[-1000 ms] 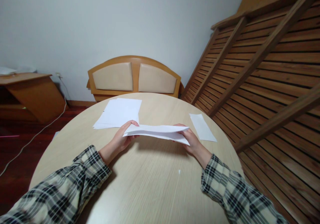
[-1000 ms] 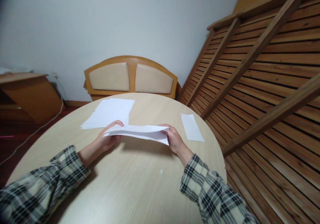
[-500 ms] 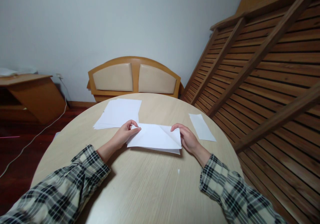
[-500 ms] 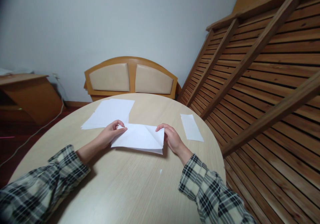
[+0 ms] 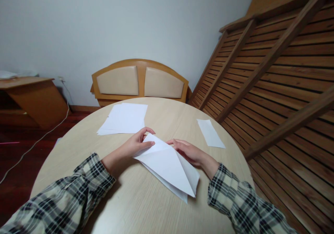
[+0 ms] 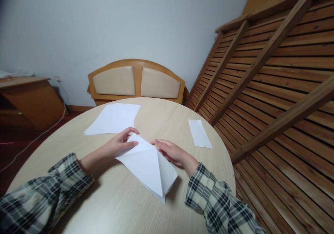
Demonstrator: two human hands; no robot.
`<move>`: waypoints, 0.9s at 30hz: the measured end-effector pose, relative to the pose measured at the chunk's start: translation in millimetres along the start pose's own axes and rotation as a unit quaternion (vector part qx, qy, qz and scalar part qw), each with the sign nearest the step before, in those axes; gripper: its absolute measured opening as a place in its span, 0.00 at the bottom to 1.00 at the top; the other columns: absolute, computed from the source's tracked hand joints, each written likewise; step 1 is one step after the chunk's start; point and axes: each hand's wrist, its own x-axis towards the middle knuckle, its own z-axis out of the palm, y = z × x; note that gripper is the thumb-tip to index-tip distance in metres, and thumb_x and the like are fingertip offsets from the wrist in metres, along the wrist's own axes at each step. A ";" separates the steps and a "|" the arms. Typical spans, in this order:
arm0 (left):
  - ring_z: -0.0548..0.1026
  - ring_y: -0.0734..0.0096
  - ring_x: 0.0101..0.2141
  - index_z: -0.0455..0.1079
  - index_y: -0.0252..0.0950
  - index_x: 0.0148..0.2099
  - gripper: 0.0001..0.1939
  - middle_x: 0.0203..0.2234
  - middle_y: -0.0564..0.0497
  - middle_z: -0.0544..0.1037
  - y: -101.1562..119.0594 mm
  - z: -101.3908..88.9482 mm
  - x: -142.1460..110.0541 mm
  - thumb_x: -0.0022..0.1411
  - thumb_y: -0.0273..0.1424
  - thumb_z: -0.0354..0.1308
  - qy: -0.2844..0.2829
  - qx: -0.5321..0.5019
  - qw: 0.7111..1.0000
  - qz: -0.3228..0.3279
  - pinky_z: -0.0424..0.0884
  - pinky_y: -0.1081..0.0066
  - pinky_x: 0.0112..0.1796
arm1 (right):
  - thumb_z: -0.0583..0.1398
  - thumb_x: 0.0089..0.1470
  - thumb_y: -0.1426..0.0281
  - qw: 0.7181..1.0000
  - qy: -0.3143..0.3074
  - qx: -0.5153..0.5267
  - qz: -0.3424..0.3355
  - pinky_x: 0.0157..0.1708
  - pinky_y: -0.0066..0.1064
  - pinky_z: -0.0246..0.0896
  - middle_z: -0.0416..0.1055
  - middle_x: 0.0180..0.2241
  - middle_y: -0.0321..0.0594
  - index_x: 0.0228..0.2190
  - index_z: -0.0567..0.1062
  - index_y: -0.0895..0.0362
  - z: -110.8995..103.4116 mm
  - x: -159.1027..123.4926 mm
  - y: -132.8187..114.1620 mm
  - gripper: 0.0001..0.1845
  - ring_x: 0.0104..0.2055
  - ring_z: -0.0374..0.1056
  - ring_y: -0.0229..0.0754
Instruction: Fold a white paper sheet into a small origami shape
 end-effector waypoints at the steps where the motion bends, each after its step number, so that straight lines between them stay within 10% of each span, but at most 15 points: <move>1: 0.66 0.76 0.21 0.61 0.37 0.46 0.21 0.23 0.57 0.67 2.2 3.4 -0.8 0.52 0.35 0.63 0.002 0.016 1.000 0.008 0.57 0.77 0.20 | 0.61 0.52 0.53 1.000 -0.024 -0.002 0.021 0.28 0.26 0.62 0.75 0.34 0.42 0.40 0.74 0.59 5.3 -1.1 0.0 0.23 0.31 0.69 0.38; 5: 0.63 0.78 0.19 0.62 0.36 0.50 0.22 0.20 0.59 0.65 5.2 9.3 0.5 0.54 0.35 0.62 0.075 0.059 0.995 0.038 0.55 0.77 0.19 | 0.68 0.45 0.60 0.997 -0.058 -0.020 0.046 0.28 0.26 0.62 0.75 0.34 0.40 0.40 0.74 0.59 20.5 -2.1 1.0 0.22 0.29 0.70 0.37; 11: 0.72 0.70 0.31 0.63 0.36 0.52 0.23 0.33 0.48 0.74 3.4 2.4 8.0 0.58 0.41 0.60 0.243 -0.080 0.966 0.025 0.68 0.75 0.26 | 0.68 0.42 0.60 0.992 0.119 0.033 -0.027 0.28 0.29 0.62 0.76 0.34 0.41 0.40 0.74 0.59 25.4 5.8 3.7 0.24 0.30 0.70 0.39; 18: 0.74 0.69 0.34 0.72 0.35 0.39 0.15 0.37 0.45 0.76 -12.8 22.8 8.1 0.55 0.40 0.62 0.142 -0.202 0.969 -0.019 0.71 0.71 0.34 | 0.68 0.43 0.60 0.979 0.175 0.076 -0.069 0.31 0.31 0.63 0.76 0.35 0.42 0.41 0.72 0.58 31.0 12.4 8.2 0.24 0.32 0.71 0.41; 27: 0.65 0.74 0.23 0.71 0.32 0.28 0.16 0.21 0.53 0.71 -20.7 22.5 8.2 0.53 0.42 0.62 0.169 -0.092 0.981 0.021 0.61 0.74 0.25 | 0.67 0.44 0.58 0.982 0.169 0.064 -0.052 0.29 0.29 0.62 0.76 0.35 0.43 0.39 0.73 0.58 34.9 12.7 9.1 0.23 0.31 0.70 0.39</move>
